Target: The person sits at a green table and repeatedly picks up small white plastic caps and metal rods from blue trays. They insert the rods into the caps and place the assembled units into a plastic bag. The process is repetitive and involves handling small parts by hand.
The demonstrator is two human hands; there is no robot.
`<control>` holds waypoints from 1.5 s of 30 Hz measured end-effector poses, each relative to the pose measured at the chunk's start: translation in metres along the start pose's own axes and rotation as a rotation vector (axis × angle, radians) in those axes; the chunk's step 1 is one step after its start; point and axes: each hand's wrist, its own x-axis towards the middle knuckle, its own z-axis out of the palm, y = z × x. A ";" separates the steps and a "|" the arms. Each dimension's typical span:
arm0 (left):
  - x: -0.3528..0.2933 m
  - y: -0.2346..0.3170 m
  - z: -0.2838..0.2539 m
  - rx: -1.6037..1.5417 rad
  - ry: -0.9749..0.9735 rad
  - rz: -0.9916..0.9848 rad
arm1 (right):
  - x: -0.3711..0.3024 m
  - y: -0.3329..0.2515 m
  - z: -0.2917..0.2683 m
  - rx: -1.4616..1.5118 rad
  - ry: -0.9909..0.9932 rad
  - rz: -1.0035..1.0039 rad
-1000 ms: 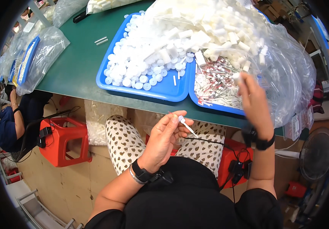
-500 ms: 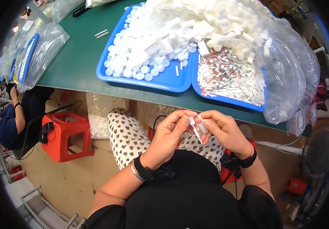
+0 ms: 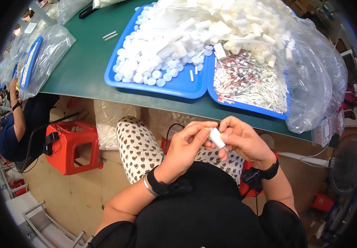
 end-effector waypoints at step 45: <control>0.003 -0.030 -0.009 0.015 0.092 0.300 | 0.016 0.032 0.013 -1.194 0.264 -0.732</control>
